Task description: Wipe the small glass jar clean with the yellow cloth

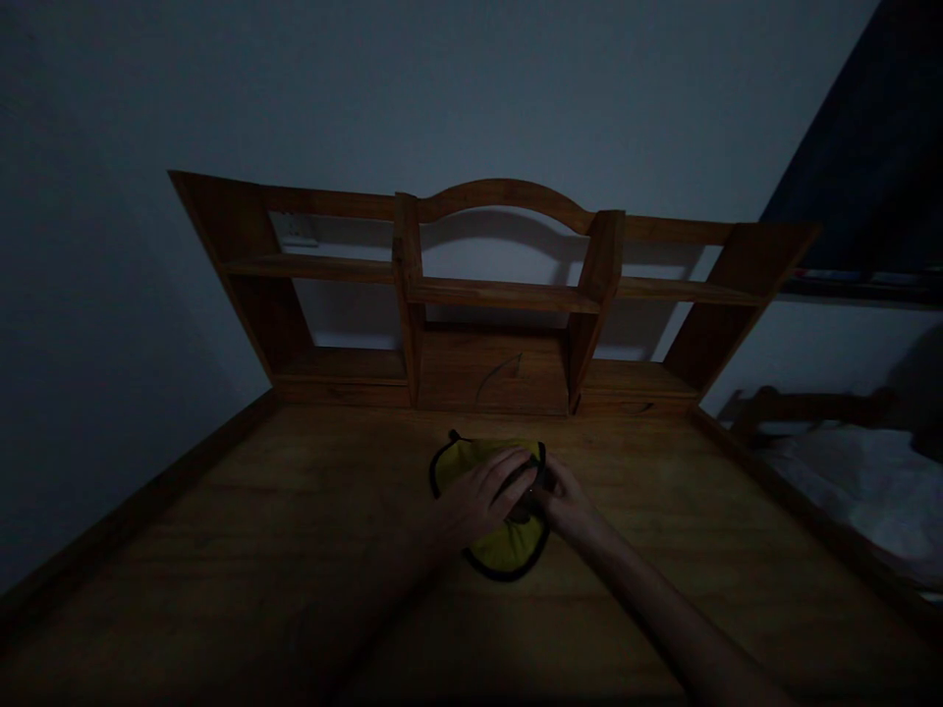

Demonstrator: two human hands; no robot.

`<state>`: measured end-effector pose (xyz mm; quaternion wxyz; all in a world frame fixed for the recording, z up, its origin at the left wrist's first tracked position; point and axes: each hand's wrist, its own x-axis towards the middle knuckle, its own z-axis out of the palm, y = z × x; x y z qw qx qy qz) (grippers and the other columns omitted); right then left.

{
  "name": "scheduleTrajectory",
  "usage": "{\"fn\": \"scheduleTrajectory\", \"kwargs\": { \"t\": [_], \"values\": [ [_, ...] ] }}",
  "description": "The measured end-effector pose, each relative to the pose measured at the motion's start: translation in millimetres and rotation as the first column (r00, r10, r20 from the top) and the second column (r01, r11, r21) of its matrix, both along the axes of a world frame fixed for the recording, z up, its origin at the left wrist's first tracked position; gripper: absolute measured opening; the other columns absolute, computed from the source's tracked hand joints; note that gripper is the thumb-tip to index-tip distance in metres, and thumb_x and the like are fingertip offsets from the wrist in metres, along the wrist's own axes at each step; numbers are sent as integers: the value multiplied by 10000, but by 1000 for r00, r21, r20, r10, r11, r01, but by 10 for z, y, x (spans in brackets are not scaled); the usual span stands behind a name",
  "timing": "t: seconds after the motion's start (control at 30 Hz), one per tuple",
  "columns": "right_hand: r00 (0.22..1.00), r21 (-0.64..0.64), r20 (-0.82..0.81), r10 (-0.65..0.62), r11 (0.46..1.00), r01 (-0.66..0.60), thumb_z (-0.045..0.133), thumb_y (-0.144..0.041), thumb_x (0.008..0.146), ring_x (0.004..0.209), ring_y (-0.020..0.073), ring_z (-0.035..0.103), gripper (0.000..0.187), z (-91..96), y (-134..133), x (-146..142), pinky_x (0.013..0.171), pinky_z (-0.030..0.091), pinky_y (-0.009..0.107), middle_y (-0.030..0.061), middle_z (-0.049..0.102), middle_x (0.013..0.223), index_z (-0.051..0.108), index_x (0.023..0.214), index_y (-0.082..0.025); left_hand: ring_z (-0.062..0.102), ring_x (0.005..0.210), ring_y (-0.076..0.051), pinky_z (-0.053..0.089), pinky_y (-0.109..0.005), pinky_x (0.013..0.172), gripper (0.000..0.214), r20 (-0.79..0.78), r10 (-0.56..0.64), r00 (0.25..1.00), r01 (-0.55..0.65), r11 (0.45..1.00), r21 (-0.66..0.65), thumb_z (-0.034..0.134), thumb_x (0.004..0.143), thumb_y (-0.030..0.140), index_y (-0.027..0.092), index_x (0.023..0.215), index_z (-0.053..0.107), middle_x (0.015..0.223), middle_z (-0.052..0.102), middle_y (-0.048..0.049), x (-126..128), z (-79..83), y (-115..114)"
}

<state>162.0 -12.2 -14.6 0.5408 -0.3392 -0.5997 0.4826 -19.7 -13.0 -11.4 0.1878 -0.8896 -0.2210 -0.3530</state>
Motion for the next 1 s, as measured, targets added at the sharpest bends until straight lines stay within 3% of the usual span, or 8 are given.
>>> {"fn": "scheduleTrajectory", "kwargs": {
  "t": [0.2, 0.37, 0.5, 0.6, 0.7, 0.8, 0.9, 1.0],
  "values": [
    [961, 152, 243, -131, 984, 96, 553, -145, 775, 854, 186, 628, 242, 89, -72, 17, 789, 488, 300, 16, 689, 922, 638, 991, -214, 367, 1343, -267, 457, -447, 1037, 527, -6, 17, 1000, -17, 996, -87, 414, 910, 100, 147, 1416, 277, 1406, 426, -156, 10, 94, -63],
    [776, 278, 526, -348, 933, 230, 542, -167, 791, 649, 180, 620, 150, 178, -142, 90, 599, 450, 263, 22, 669, 744, 614, 922, -184, 351, 1351, -274, 409, -458, 1077, 649, -10, -22, 1000, 18, 968, -249, 532, 886, 258, 128, 1435, 211, 1413, 403, -183, -12, 253, -124],
    [706, 380, 585, -398, 904, 195, 564, -180, 790, 602, 167, 604, 77, 211, -166, 164, 567, 425, 248, 15, 647, 697, 611, 849, -195, 342, 1348, -324, 389, -499, 1081, 923, -13, -56, 998, 48, 929, -366, 667, 774, 447, 145, 1458, 126, 1435, 363, -198, -10, 235, -126],
    [709, 392, 568, -417, 895, 211, 588, -188, 780, 573, 153, 584, 43, 218, -161, 177, 547, 413, 238, 2, 637, 672, 613, 813, -200, 346, 1341, -326, 382, -507, 1082, 986, 28, -52, 998, 59, 901, -429, 722, 725, 432, 178, 1460, 115, 1433, 363, -179, -6, 179, -124],
    [735, 326, 548, -399, 911, 251, 611, -213, 772, 597, 159, 591, 60, 222, -131, 151, 560, 422, 241, -3, 641, 680, 631, 825, -197, 351, 1335, -313, 370, -494, 1095, 1017, 62, -17, 998, 44, 881, -471, 783, 665, 387, 195, 1445, 158, 1421, 381, -154, -4, 164, -129],
    [836, 193, 473, -280, 958, 212, 611, -236, 768, 704, 176, 613, 144, 199, -78, 97, 641, 466, 263, 10, 672, 794, 652, 900, -196, 401, 1297, -306, 390, -493, 1078, 992, 128, 42, 991, 27, 867, -498, 804, 640, 350, 188, 1417, 210, 1379, 426, -154, -8, 161, -113],
    [962, 14, 243, -123, 992, 124, 613, -188, 725, 886, 188, 614, 319, 130, -24, 32, 796, 478, 291, 11, 679, 972, 637, 1042, -211, 435, 1270, -303, 408, -500, 1056, 879, 213, 92, 973, 27, 868, -496, 764, 682, 327, 185, 1389, 261, 1342, 455, -154, -17, 113, -60],
    [999, -209, -45, -6, 978, -3, 598, -130, 684, 893, 175, 615, 354, 80, 1, -9, 810, 473, 278, -1, 688, 956, 646, 1024, -215, 440, 1266, -304, 418, -511, 1042, 838, 315, 115, 942, 40, 894, -447, 748, 693, 331, 188, 1375, 283, 1333, 461, -154, -20, 29, 15]
  ]
}}
